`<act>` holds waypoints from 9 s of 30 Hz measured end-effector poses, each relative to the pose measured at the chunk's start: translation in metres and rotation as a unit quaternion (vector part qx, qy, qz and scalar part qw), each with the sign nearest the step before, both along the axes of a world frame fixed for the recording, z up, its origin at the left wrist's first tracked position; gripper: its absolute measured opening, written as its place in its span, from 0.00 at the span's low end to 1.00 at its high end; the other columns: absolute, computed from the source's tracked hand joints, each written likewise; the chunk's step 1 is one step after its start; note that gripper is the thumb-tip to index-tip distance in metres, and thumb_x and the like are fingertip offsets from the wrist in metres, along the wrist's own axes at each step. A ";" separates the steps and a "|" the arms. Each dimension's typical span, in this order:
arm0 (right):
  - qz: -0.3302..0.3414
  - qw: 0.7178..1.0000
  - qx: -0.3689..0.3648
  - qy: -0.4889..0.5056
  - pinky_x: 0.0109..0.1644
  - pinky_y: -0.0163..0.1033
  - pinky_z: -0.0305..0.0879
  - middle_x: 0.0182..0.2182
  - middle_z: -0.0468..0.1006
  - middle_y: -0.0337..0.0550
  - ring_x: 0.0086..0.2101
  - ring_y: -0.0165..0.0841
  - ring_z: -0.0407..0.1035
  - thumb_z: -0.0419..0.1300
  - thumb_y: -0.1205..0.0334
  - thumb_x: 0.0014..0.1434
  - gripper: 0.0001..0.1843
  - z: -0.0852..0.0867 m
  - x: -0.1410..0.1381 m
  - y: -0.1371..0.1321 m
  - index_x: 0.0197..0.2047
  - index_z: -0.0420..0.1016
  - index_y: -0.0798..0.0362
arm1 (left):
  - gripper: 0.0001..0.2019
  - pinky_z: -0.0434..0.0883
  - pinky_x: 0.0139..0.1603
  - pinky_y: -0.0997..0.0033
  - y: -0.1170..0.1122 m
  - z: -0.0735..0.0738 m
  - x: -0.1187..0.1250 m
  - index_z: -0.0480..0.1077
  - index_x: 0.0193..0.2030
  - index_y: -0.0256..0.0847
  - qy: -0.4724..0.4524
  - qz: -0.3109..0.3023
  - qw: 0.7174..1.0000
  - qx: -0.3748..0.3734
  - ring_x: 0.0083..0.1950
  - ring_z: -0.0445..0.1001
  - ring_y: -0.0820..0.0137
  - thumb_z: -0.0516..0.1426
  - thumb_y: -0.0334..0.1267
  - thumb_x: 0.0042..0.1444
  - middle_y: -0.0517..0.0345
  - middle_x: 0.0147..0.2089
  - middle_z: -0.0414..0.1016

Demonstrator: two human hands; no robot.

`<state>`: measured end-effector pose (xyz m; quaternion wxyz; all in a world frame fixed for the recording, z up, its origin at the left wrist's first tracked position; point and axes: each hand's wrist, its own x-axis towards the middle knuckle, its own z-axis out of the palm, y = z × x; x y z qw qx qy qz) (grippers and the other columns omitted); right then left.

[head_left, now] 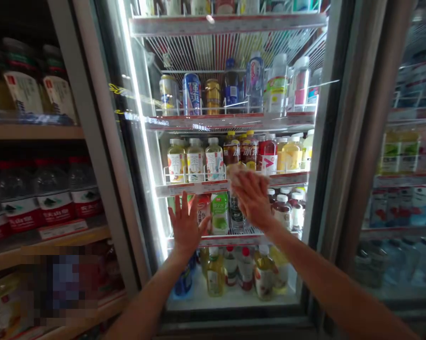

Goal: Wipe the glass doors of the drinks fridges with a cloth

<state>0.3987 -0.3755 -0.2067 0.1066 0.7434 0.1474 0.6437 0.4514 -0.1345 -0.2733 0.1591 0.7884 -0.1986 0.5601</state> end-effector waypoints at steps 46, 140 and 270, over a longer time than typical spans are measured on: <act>-0.030 0.994 0.022 -0.106 0.60 0.57 0.51 0.63 0.55 0.42 0.62 0.44 0.48 0.46 0.62 0.61 0.22 0.224 0.008 -0.043 0.57 0.66 0.48 | 0.30 0.51 0.61 0.39 0.029 0.209 0.023 0.58 0.63 0.34 -0.072 0.056 0.994 -0.067 0.69 0.46 0.49 0.47 0.52 0.59 0.39 0.68 0.48; -0.013 0.999 -0.042 0.012 0.67 0.58 0.35 0.67 0.44 0.36 0.66 0.41 0.33 0.49 0.65 0.59 0.25 0.074 -0.008 -0.029 0.61 0.60 0.46 | 0.33 0.42 0.66 0.44 -0.008 0.091 0.004 0.50 0.66 0.39 -0.060 -0.007 0.997 0.056 0.71 0.36 0.55 0.52 0.50 0.58 0.44 0.70 0.43; 0.028 0.985 -0.030 0.165 0.66 0.58 0.34 0.63 0.56 0.40 0.65 0.40 0.36 0.50 0.65 0.58 0.25 -0.070 -0.014 0.036 0.59 0.63 0.46 | 0.30 0.52 0.64 0.43 0.023 -0.033 -0.016 0.56 0.63 0.42 0.019 -0.006 0.995 0.097 0.70 0.42 0.53 0.57 0.45 0.54 0.44 0.67 0.53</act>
